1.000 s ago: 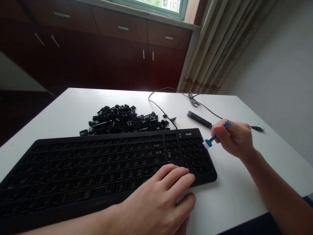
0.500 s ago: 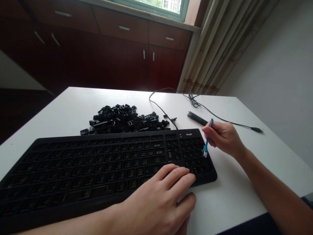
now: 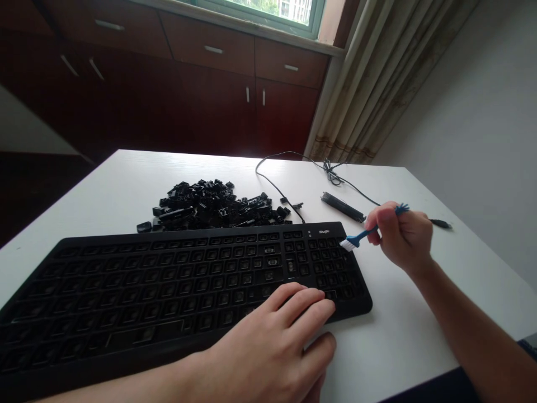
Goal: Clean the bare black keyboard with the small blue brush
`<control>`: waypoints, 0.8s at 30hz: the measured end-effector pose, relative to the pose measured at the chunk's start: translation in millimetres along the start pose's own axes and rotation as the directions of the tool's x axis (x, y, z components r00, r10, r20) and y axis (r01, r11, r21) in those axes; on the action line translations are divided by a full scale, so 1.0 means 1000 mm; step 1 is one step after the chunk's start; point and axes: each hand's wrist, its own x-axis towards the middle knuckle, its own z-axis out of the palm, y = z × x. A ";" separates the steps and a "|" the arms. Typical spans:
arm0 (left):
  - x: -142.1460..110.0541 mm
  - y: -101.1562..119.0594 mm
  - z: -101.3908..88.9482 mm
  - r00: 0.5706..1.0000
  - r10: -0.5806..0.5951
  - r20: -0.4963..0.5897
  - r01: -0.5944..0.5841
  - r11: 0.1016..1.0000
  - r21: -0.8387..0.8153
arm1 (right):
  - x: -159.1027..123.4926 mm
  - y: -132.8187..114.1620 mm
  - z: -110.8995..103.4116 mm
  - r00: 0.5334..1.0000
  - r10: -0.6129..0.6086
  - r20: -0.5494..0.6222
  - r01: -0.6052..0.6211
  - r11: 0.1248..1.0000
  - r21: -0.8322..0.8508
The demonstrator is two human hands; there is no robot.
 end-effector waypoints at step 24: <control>0.000 0.001 0.001 1.000 0.006 -0.009 -0.005 0.999 0.038 | 0.006 -0.004 -0.005 0.924 -0.331 0.190 0.357 0.926 -0.121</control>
